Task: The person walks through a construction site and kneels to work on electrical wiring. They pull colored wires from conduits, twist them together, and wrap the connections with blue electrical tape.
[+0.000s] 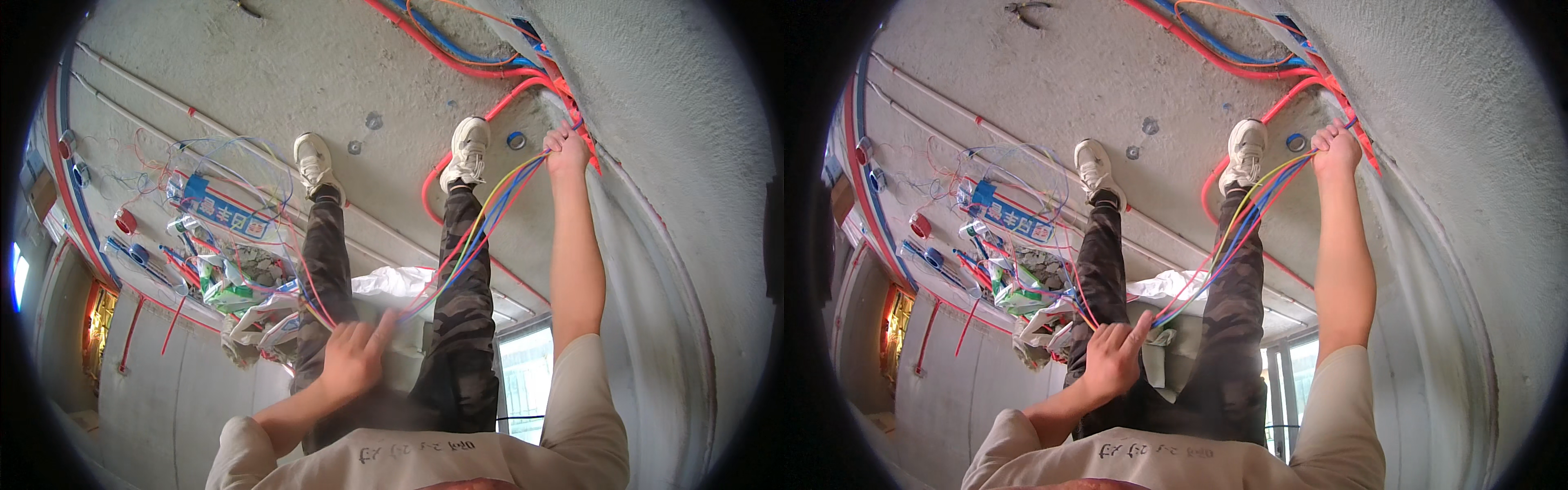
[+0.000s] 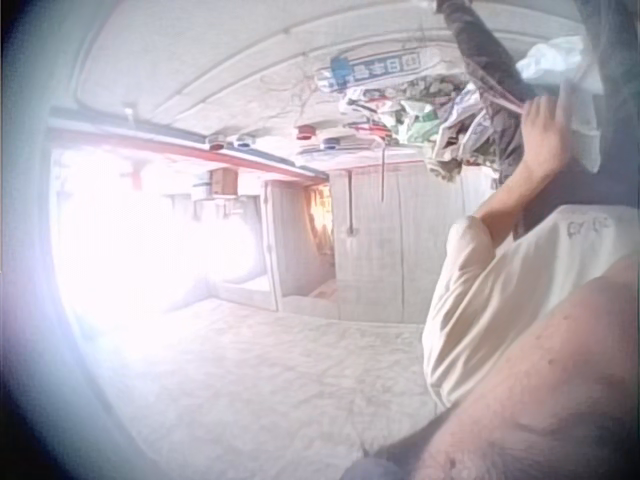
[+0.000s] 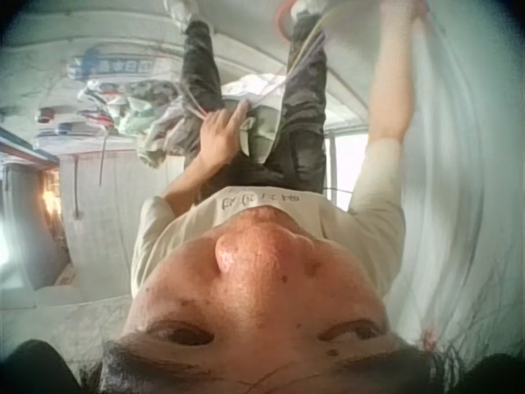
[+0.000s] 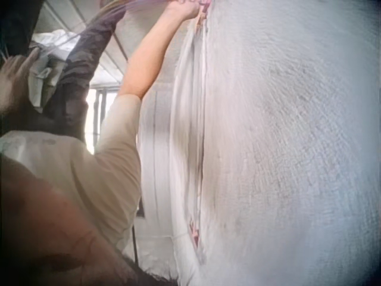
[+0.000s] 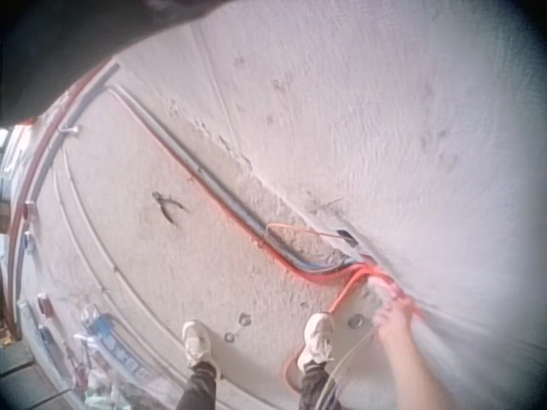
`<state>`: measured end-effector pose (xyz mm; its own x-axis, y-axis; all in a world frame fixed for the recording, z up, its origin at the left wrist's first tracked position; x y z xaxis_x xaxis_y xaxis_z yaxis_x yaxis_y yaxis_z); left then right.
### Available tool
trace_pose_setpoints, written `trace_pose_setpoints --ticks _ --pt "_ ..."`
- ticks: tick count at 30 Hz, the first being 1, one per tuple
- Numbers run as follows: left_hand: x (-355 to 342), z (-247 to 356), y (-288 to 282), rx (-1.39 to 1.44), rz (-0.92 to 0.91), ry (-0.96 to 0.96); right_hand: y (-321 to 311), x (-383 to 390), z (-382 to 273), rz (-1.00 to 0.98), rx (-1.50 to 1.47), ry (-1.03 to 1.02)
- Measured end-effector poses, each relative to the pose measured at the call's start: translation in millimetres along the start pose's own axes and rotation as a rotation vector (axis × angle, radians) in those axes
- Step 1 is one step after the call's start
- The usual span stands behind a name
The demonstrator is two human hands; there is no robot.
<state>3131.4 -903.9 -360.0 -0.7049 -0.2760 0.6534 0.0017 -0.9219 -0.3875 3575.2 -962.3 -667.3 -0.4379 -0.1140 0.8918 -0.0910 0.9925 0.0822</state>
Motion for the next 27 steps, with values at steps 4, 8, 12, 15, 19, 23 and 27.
trace_pose_setpoints --ticks 4,8,12,15,19,23,27 --pt "-4.3 -11.5 0.5 -0.011 -0.001 -0.023 11.2 27.8 0.8 -0.047 0.086 -0.043" --pt "7.6 -13.9 -4.6 0.004 -0.010 -0.006 19.3 61.1 -23.9 -0.099 0.652 -0.266" --pt "5.8 -12.6 1.8 -0.020 -0.042 0.012 20.4 44.2 -34.2 0.129 1.334 -0.394" --pt "-9.6 -11.2 10.2 -0.008 0.001 0.036 31.3 23.2 -28.6 0.150 1.632 -0.649" --pt "-18.5 -9.2 10.7 -0.016 0.003 0.025 30.2 33.8 -13.2 0.114 1.589 -0.533" --pt "8.7 -0.8 -6.0 0.044 0.035 0.035 23.6 70.5 -13.0 0.025 1.182 -0.298" --pt "29.4 2.9 -1.1 0.071 -0.044 -0.009 26.7 49.6 -16.5 -0.080 0.790 -0.127"
Point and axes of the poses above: each hand's wrist, its own x-axis away from the middle knuckle, its own y-axis out of the palm, z = x × y, the point moved 4 cm from there along -x, towards the middle knuckle, and after that the axes turned 9 degrees about -z, right-handed, at the moved point
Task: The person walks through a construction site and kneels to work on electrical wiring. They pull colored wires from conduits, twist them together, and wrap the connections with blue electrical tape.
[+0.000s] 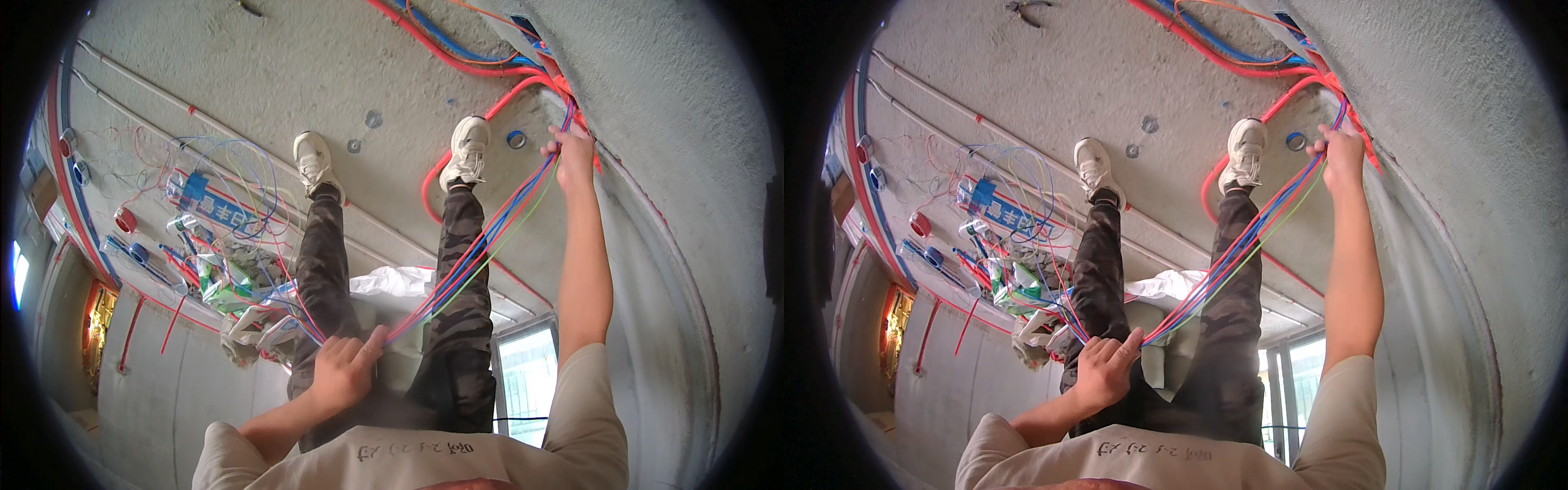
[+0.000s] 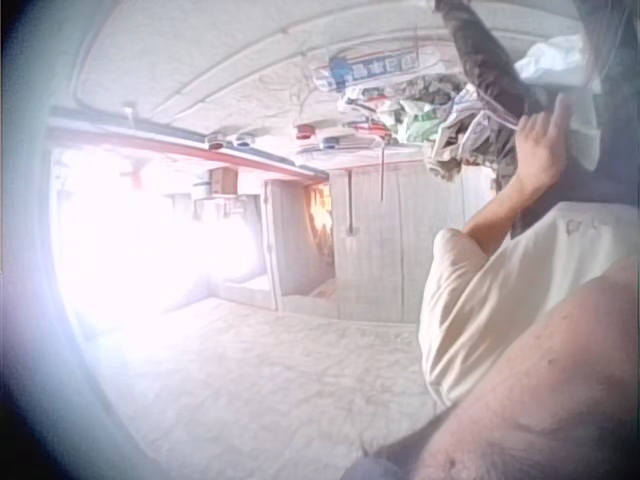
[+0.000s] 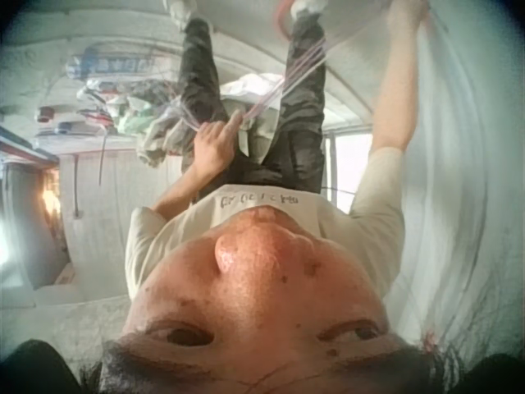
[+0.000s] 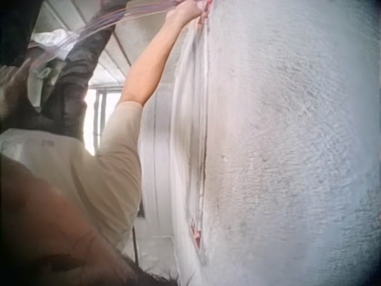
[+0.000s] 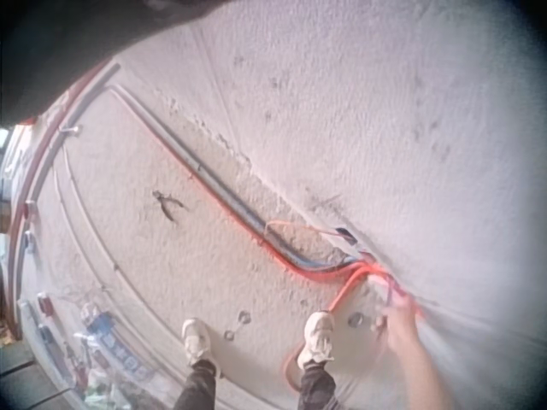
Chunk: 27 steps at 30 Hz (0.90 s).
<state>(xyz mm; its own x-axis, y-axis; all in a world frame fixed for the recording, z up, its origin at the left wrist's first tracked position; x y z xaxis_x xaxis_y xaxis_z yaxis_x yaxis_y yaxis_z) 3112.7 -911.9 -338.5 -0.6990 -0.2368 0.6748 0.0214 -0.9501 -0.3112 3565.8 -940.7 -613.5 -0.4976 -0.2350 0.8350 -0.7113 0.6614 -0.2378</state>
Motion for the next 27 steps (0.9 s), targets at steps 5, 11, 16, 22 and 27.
trace_pose_setpoints --ticks 5,11,16,22,27 --pt "-10.9 -3.2 15.6 0.002 0.015 -0.024 1.7 -66.5 14.3 -0.053 -0.713 0.073" --pt "0.6 17.0 -0.3 0.048 0.080 0.031 -13.4 -32.8 13.7 -0.012 -0.647 0.134" --pt "5.5 26.3 4.3 0.045 0.050 0.041 -23.6 -21.5 7.6 -0.019 -0.364 0.168" --pt "-41.5 3.1 2.8 -0.035 0.051 0.065 -11.5 -67.5 19.2 0.046 -0.518 0.143" --pt "-49.8 17.3 -15.5 -0.064 0.047 0.070 -0.3 -31.1 12.5 -0.133 -0.886 0.097"
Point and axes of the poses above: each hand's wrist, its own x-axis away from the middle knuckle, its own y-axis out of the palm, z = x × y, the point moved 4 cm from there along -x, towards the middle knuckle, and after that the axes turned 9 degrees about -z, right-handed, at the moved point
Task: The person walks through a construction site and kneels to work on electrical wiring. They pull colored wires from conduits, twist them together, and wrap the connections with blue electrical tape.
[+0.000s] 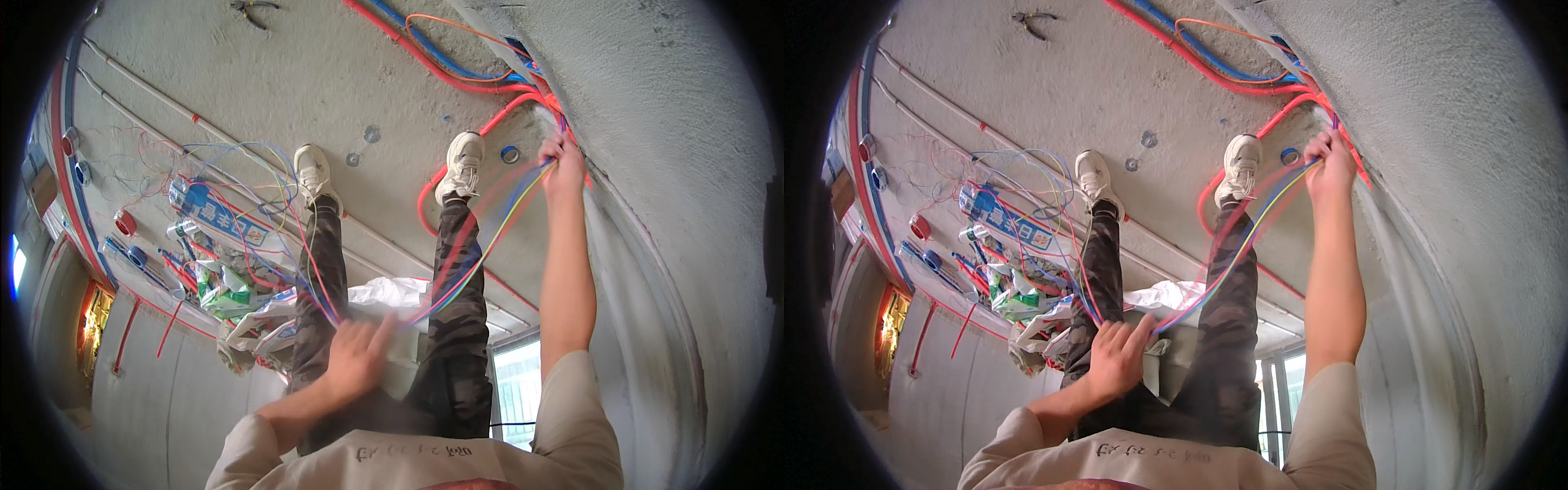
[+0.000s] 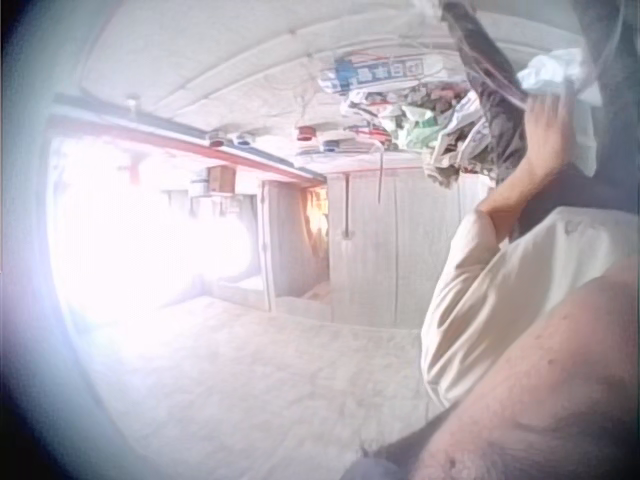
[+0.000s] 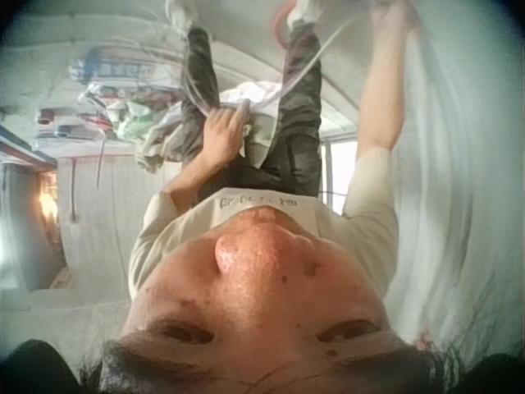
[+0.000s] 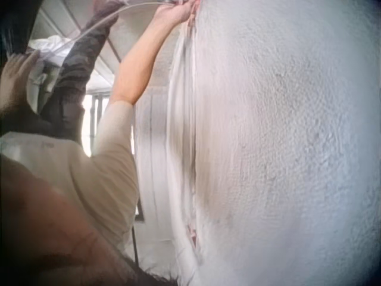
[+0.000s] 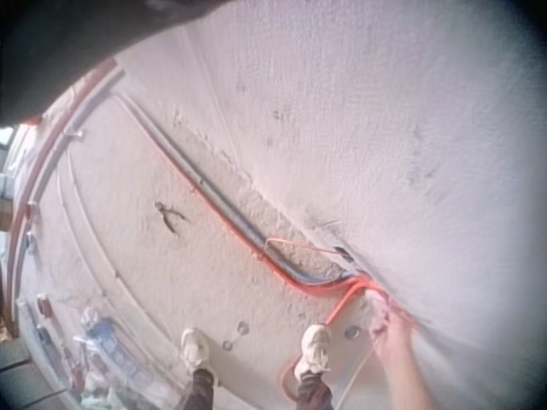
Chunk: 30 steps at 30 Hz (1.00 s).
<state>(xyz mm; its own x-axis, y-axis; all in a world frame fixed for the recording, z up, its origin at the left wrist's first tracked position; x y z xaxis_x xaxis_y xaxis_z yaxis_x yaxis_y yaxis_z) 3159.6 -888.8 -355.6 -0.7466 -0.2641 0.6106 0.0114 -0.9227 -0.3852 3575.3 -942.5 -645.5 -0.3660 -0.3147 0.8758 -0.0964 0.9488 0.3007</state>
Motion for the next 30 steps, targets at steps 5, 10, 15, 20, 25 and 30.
trace_pose_setpoints --ticks 5,10,15,20,25,30 --pt "74.8 51.2 -25.0 0.022 -0.162 0.031 -4.2 37.2 -11.5 0.035 0.079 0.186" --pt "76.0 37.3 -7.7 0.015 -0.197 -0.062 -27.1 -18.4 -16.5 0.163 0.203 0.086" --pt "-2.8 -3.4 14.2 -0.054 -0.073 -0.042 -7.9 -71.7 -0.5 0.022 0.159 -0.086" --pt "-19.6 -4.5 -2.5 -0.014 -0.029 -0.060 16.5 4.6 -0.1 -0.030 0.049 -0.034" --pt "89.9 64.6 -45.7 -0.128 -0.188 0.040 9.0 79.4 -26.5 -0.095 -0.081 0.166" --pt "140.8 48.4 -65.4 -0.051 -0.260 -0.244 -31.8 23.3 -44.6 0.037 -0.010 0.248"
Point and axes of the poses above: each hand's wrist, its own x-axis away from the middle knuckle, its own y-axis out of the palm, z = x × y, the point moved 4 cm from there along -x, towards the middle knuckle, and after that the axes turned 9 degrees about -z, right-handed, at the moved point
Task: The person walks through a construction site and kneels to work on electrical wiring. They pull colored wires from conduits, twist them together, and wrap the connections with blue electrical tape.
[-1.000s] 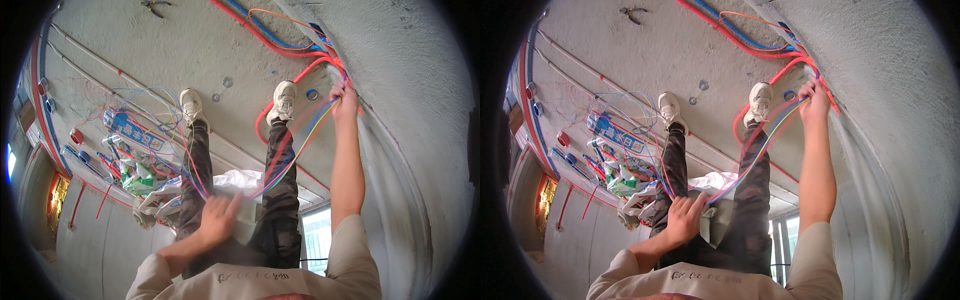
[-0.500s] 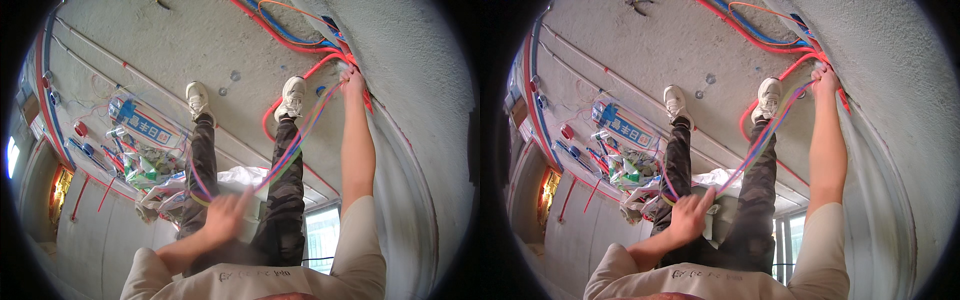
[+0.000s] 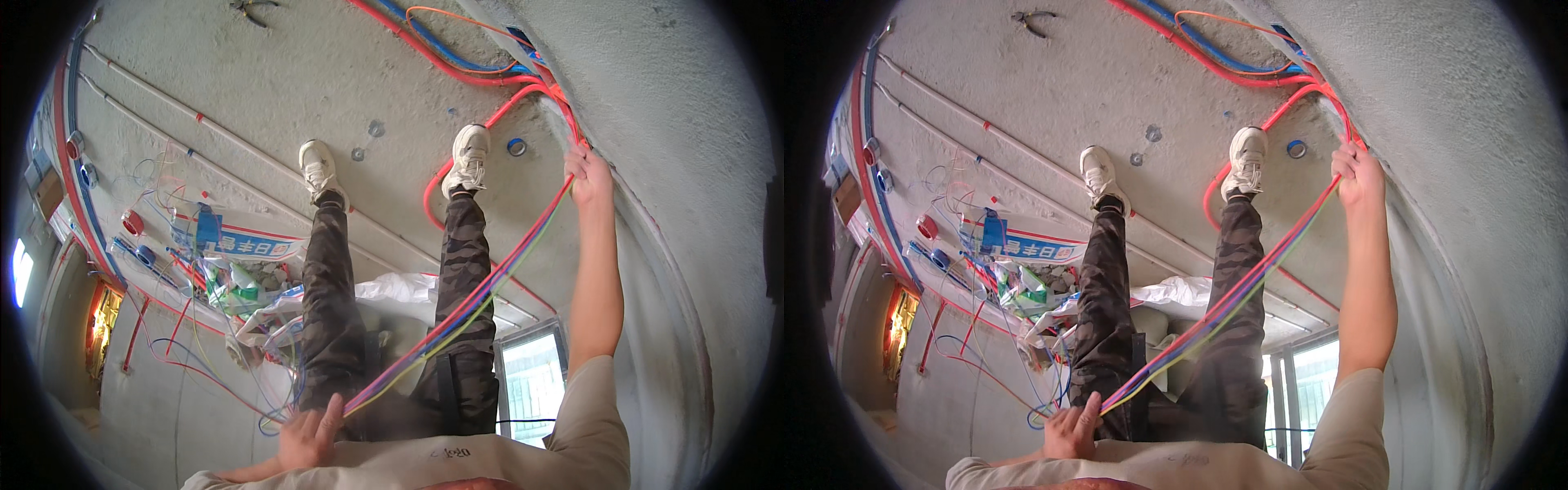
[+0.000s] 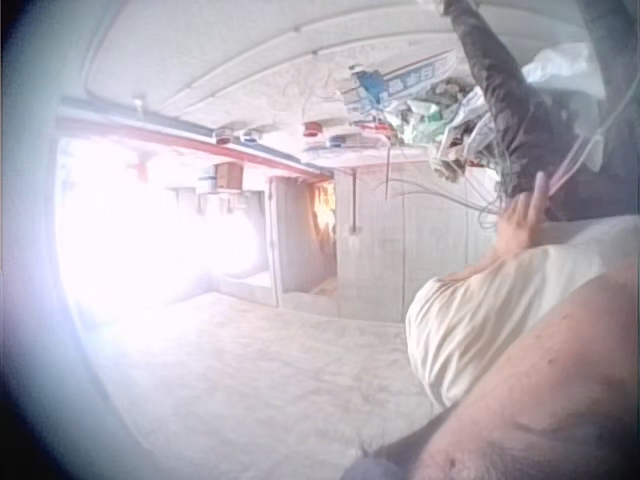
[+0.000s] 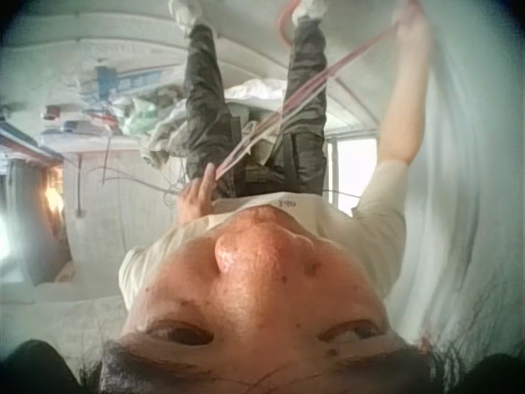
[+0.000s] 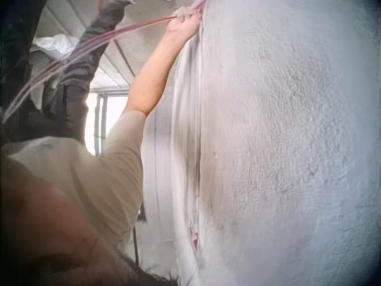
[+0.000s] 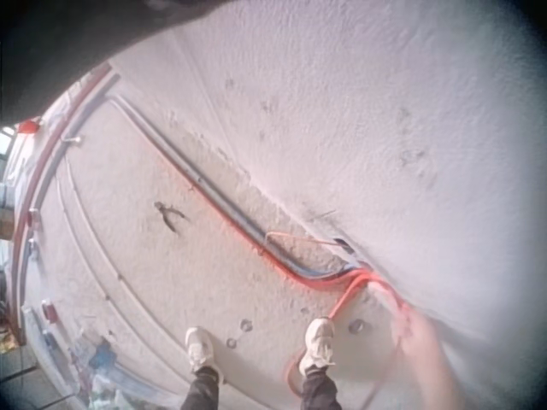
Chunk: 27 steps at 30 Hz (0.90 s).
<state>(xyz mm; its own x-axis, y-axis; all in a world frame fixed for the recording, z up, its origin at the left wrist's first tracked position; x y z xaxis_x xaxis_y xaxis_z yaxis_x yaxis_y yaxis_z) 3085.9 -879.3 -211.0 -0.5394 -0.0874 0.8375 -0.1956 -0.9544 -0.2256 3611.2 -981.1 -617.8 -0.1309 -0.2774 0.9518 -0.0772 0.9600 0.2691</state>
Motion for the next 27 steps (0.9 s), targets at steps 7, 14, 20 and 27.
trace_pose_setpoints --ticks 7,14,20,27 --pt "-125.7 -46.1 3.5 -0.060 0.234 -0.017 45.1 -58.9 35.9 -0.114 0.024 -0.285" --pt "-87.2 -12.2 -15.7 0.068 0.263 0.247 63.0 98.7 42.3 -0.062 0.054 -0.120" --pt "-103.4 -8.0 -23.5 -0.058 0.274 0.341 51.3 75.3 25.8 -0.002 0.003 -0.085" --pt "-190.6 -48.6 -16.0 -0.126 0.288 0.262 78.9 22.1 26.5 0.000 0.285 -0.071"
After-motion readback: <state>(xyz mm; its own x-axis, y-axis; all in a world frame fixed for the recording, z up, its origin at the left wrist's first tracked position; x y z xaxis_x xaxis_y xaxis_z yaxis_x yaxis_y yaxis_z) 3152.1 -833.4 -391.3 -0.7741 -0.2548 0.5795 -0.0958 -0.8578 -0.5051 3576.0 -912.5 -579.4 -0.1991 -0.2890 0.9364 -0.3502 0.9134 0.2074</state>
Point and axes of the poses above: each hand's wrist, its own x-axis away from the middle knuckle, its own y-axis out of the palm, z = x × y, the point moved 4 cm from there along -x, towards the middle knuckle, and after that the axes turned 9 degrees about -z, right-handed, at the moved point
